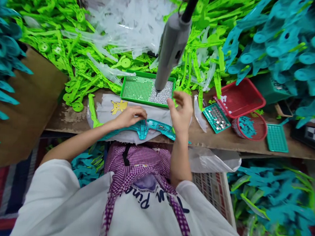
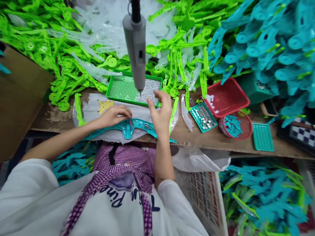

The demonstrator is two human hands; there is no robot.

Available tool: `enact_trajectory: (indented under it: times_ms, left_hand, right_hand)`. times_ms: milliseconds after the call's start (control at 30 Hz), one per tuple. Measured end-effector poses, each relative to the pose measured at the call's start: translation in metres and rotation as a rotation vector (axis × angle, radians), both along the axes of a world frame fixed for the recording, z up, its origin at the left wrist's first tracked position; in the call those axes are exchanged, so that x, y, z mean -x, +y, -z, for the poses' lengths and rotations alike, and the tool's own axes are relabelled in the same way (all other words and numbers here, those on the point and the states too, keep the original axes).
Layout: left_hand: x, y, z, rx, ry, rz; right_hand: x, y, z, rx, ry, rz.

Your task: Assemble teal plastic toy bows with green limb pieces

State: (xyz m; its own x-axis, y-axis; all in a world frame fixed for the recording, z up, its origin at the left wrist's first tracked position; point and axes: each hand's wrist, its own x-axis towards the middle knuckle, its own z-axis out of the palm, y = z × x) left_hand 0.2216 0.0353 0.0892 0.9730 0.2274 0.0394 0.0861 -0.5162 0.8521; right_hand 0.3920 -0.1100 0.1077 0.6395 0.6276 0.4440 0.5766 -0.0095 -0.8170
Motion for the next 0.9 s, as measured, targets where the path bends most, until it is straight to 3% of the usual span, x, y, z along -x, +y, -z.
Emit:
enact_trajectory:
  times_ms: [167,267,400,567,667,900]
  left_hand:
    - [-0.003,-0.012,0.016,0.098,0.029,-0.129]
    - [-0.001,-0.018,0.018,0.141,0.077,-0.234]
    - [0.003,-0.021,0.02,0.098,0.125,-0.281]
    - [0.005,-0.012,0.028,-0.115,0.072,-0.153]
    - [0.009,-0.008,0.031,-0.204,0.073,-0.142]
    - [0.006,-0.013,0.03,-0.101,0.091,-0.177]
  right_hand:
    - [0.023,-0.026,0.031,0.364,-0.093,-0.355]
    - [0.026,-0.028,0.035,0.438,-0.16,-0.421]
    - [0.022,-0.025,0.039,0.463,-0.279,-0.428]
    - [0.015,-0.021,0.048,0.512,-0.39,-0.469]
    - [0.014,-0.019,0.05,0.504,-0.362,-0.471]
    - [0.021,-0.026,0.047,0.456,-0.37,-0.383]
